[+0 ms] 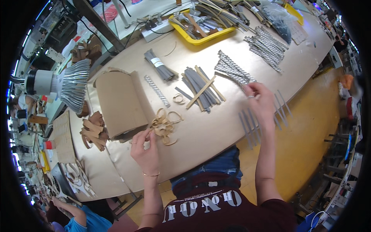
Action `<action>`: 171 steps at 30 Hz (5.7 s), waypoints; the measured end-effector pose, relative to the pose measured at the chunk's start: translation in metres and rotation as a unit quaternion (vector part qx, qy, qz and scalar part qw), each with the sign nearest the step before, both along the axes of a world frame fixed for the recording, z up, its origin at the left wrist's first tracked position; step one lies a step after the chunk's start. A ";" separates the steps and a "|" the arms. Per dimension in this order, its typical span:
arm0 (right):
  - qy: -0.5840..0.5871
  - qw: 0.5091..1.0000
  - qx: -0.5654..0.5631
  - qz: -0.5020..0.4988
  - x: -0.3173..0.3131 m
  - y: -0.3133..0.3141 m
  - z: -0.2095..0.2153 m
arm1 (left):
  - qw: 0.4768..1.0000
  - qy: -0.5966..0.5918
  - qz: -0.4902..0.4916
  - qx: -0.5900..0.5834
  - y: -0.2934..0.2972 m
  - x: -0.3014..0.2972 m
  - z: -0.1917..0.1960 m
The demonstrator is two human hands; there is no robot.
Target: The person repeatedly picks up thin strips of material from a workbench, bends them into loops or coils, and places them back on the table. The person handles both light and dark strips, forming small ring-like shapes by hand without using tools.
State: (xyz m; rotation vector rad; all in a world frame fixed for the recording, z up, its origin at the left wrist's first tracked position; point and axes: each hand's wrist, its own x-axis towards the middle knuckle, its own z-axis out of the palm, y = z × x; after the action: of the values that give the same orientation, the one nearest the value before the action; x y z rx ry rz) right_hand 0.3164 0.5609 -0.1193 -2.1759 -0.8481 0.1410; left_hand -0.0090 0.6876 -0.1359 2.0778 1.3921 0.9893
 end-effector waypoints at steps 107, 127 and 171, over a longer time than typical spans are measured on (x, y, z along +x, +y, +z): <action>0.410 0.846 0.153 0.304 -0.165 0.064 0.051 | 0.868 -0.093 -0.463 0.155 -0.023 -0.006 0.024; 0.210 0.973 -0.074 -0.068 0.111 -0.116 0.019 | 0.899 -0.088 -0.418 -0.093 -0.054 0.041 -0.034; -0.042 0.874 -0.229 -0.426 0.158 -0.103 -0.044 | 0.886 -0.081 -0.454 -0.049 -0.053 0.044 -0.095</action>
State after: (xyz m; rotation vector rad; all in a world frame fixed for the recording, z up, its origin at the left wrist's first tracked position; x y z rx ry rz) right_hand 0.4739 0.4577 -0.1634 -2.8154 0.1987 -0.2224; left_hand 0.0353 0.6347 -0.2308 2.1277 0.2586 0.6256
